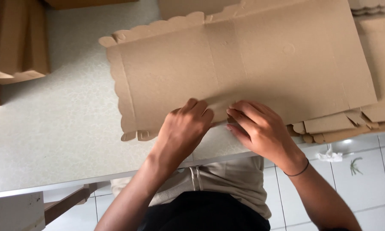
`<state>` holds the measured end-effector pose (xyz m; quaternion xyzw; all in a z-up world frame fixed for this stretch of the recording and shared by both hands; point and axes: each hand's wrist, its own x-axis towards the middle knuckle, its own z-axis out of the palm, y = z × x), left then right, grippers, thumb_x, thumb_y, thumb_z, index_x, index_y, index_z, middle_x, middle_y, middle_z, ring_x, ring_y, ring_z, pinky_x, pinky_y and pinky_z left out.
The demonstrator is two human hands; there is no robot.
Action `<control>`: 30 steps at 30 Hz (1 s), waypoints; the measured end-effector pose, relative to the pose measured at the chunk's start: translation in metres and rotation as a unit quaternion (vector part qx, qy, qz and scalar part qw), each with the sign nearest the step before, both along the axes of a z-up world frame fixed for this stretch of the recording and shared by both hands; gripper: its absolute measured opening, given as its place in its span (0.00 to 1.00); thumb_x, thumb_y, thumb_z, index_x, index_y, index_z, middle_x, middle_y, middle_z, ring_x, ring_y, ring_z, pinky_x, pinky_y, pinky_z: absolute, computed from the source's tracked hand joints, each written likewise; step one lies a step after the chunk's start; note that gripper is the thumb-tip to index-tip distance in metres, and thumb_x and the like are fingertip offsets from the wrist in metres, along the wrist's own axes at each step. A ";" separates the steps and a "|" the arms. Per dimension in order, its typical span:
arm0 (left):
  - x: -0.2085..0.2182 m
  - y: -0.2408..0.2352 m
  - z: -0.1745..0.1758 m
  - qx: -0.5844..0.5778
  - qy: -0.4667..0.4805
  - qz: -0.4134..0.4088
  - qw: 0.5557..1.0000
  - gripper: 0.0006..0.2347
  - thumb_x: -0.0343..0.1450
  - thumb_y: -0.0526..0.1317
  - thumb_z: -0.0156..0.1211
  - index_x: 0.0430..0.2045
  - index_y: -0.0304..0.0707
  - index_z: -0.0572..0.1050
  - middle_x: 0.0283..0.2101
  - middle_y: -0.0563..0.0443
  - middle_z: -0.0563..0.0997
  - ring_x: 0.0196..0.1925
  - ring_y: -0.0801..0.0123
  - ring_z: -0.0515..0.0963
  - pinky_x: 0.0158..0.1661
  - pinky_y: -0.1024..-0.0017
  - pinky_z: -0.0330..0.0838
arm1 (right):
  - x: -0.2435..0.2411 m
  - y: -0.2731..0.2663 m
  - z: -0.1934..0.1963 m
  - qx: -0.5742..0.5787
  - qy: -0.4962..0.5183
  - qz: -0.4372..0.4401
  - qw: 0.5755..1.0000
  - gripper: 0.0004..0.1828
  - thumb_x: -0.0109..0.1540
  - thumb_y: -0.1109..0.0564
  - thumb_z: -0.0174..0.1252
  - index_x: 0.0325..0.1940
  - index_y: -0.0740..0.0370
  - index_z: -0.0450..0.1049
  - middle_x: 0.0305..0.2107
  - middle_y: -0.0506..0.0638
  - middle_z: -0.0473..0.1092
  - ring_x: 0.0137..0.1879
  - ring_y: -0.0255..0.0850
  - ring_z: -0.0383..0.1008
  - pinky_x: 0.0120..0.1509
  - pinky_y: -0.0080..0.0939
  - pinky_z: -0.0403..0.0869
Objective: Folding flat cardboard templates into boxes and stacking them on a table.
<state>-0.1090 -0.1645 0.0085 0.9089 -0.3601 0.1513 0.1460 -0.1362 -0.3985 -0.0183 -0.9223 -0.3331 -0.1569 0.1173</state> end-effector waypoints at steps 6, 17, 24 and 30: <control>-0.015 0.058 -0.015 0.017 -0.038 0.029 0.999 0.06 0.67 0.33 0.62 0.21 0.48 0.75 0.32 0.54 0.79 0.40 0.65 0.80 0.28 0.76 0.76 | 0.012 0.020 0.017 -0.018 0.018 -0.025 0.999 0.16 0.59 0.51 0.68 0.50 0.56 0.77 0.36 0.46 0.69 0.46 0.44 0.75 0.52 0.46 0.75; -0.012 0.084 -0.028 0.027 -0.097 0.054 0.994 0.12 0.65 0.25 0.60 0.16 0.45 0.69 0.24 0.57 0.68 0.32 0.69 0.75 0.21 0.83 0.71 | 0.041 0.055 0.033 0.030 0.182 0.049 0.982 0.03 0.59 0.61 0.66 0.37 0.61 0.79 0.32 0.50 0.73 0.41 0.46 0.78 0.47 0.43 0.76; 0.005 0.087 -0.033 0.012 -0.032 0.043 0.998 0.06 0.72 0.35 0.63 0.24 0.45 0.74 0.26 0.56 0.69 0.33 0.67 0.76 0.29 0.78 0.74 | 0.061 0.057 0.037 0.034 0.296 0.001 0.954 0.04 0.63 0.61 0.61 0.35 0.63 0.80 0.26 0.51 0.74 0.35 0.48 0.78 0.42 0.45 0.76; 0.021 0.087 -0.021 -0.029 0.103 0.017 0.994 0.05 0.74 0.36 0.58 0.35 0.35 0.79 0.26 0.49 0.77 0.31 0.59 0.82 0.31 0.67 0.77 | 0.068 0.057 0.037 0.060 0.377 -0.061 0.922 0.07 0.64 0.57 0.61 0.39 0.64 0.80 0.24 0.57 0.76 0.31 0.52 0.78 0.38 0.49 0.75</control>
